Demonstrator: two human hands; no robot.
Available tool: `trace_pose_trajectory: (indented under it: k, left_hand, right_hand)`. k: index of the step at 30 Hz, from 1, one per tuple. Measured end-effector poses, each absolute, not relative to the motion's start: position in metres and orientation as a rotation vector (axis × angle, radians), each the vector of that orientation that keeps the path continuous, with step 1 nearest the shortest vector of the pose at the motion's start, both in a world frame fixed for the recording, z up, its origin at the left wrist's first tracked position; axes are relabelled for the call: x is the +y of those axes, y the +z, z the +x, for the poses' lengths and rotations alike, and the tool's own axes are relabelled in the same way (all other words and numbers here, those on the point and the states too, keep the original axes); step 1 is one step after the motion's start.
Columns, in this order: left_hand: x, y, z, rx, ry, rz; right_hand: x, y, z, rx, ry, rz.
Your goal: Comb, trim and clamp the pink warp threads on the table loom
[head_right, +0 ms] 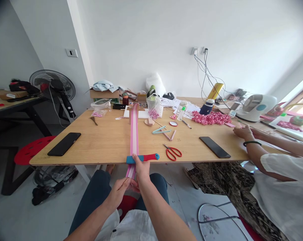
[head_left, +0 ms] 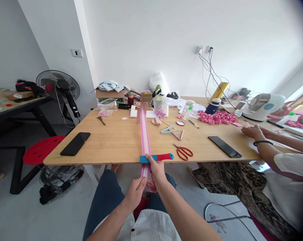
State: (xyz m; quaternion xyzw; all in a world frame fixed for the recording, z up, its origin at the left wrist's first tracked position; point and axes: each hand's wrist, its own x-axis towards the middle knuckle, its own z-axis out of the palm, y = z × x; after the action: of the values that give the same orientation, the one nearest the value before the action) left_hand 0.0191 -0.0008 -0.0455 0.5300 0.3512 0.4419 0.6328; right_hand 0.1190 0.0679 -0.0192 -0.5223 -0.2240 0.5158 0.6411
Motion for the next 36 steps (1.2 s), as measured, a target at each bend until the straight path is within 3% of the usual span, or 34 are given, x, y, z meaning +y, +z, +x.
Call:
trace_pose_trajectory:
  k: [16,24,30,36]
  left_hand:
    - [-0.004,-0.068,0.024,0.749,0.905,1.046]
    - [-0.003,-0.071,-0.007,0.686,0.646,0.938]
    - [0.001,-0.083,-0.036,0.853,0.662,0.895]
    - [0.011,-0.091,-0.045,1.267,0.917,1.157]
  right_hand:
    - [0.032,-0.057,0.131,-0.641,1.140,-1.275]
    - [0.021,-0.062,0.139,-0.564,1.146,-1.256]
    - [0.016,-0.061,0.140,-0.475,1.227,-1.237]
    - [0.009,-0.059,0.143,-0.414,1.285,-1.235]
